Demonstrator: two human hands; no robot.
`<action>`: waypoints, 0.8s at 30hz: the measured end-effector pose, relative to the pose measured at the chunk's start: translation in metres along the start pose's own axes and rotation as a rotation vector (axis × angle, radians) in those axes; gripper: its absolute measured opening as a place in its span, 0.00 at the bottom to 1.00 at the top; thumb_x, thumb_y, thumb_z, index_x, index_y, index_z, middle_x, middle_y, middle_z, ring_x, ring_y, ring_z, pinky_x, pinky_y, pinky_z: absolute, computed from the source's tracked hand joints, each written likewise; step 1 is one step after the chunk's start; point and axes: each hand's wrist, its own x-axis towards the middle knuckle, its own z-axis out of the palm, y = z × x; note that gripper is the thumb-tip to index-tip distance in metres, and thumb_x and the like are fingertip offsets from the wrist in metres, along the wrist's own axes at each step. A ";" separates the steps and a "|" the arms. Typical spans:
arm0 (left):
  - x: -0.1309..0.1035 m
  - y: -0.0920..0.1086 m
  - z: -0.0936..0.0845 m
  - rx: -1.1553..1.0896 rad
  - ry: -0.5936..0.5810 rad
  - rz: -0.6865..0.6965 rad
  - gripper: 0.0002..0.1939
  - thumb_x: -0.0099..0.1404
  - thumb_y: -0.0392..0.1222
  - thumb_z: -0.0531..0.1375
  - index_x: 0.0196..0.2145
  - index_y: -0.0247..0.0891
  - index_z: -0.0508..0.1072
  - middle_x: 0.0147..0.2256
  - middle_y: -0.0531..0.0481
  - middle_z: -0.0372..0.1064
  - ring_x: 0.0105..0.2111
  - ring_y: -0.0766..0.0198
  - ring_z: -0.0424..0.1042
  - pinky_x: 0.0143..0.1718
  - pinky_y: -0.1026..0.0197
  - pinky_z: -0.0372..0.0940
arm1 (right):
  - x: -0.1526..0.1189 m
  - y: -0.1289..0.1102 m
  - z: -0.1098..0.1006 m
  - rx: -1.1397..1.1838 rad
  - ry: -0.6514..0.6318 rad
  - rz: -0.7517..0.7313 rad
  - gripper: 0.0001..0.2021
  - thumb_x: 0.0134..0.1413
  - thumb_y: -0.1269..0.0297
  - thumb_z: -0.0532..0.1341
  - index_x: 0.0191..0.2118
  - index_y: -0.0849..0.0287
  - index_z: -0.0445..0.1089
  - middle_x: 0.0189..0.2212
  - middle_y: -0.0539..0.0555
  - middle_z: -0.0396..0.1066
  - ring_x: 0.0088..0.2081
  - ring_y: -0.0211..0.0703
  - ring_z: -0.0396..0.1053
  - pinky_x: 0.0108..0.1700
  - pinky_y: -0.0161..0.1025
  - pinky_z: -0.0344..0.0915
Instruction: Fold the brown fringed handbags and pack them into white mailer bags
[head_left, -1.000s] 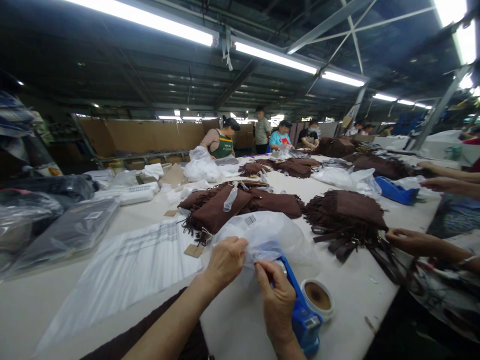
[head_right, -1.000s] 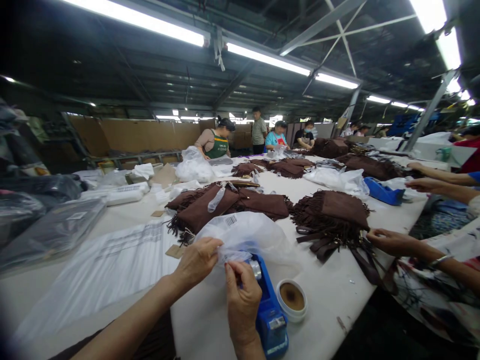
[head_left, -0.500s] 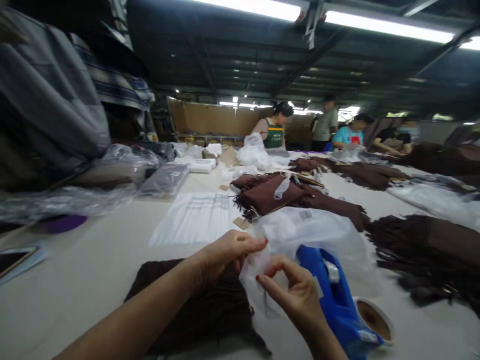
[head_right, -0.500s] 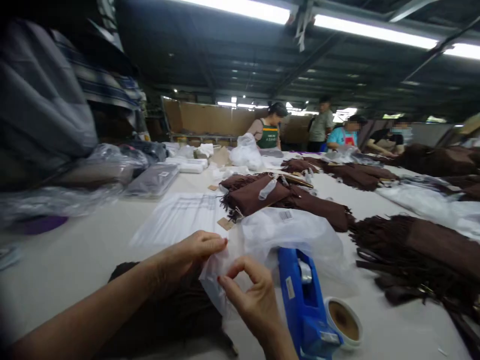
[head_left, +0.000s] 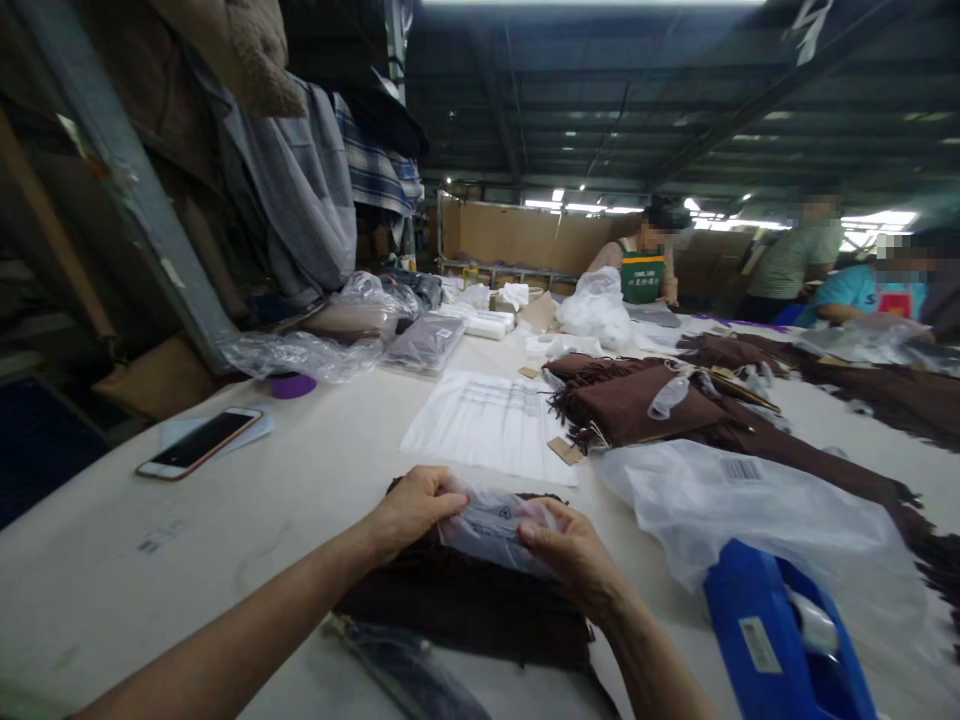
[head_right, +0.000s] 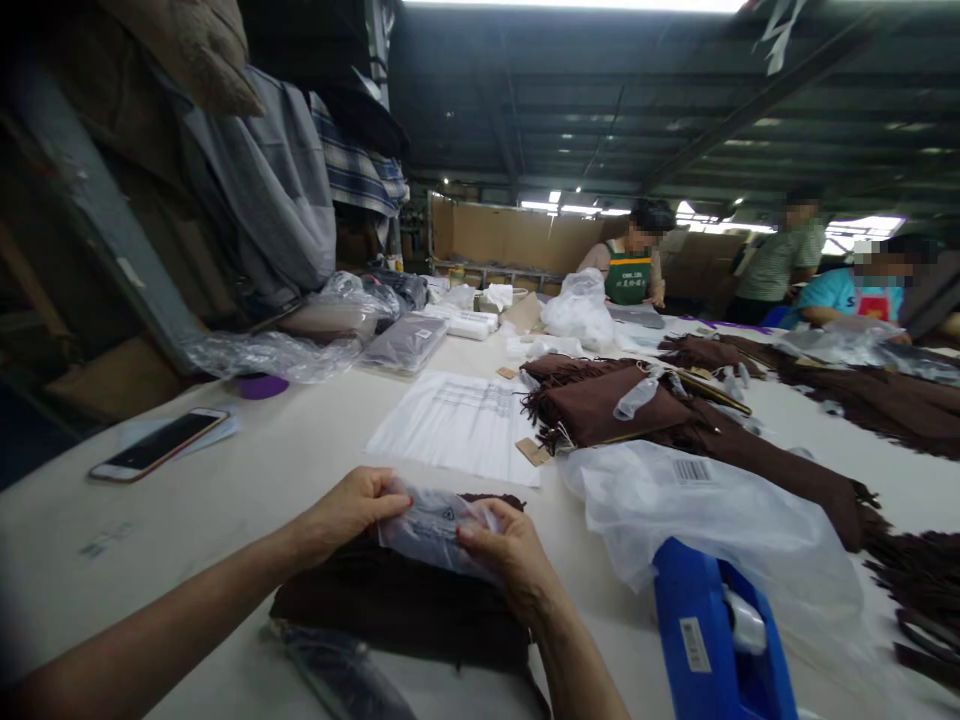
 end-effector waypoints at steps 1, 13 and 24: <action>0.002 -0.011 -0.002 0.057 0.057 -0.004 0.09 0.50 0.45 0.55 0.21 0.37 0.63 0.19 0.56 0.62 0.21 0.67 0.63 0.25 0.65 0.58 | 0.004 0.003 0.000 -0.034 0.035 -0.009 0.22 0.32 0.49 0.66 0.32 0.58 0.64 0.23 0.47 0.66 0.24 0.37 0.64 0.29 0.36 0.61; 0.009 -0.061 0.001 0.680 0.362 -0.069 0.06 0.62 0.41 0.57 0.35 0.38 0.69 0.26 0.50 0.70 0.29 0.57 0.71 0.31 0.61 0.59 | 0.010 0.029 0.025 -0.827 0.504 -0.127 0.13 0.48 0.50 0.48 0.27 0.55 0.59 0.20 0.53 0.62 0.24 0.47 0.61 0.29 0.39 0.48; 0.000 -0.066 0.028 0.988 0.135 0.835 0.18 0.66 0.38 0.52 0.53 0.32 0.63 0.54 0.39 0.63 0.56 0.53 0.60 0.54 0.50 0.61 | 0.013 0.038 0.022 -1.079 0.517 -0.054 0.08 0.54 0.58 0.50 0.33 0.55 0.61 0.21 0.52 0.69 0.25 0.47 0.69 0.27 0.36 0.54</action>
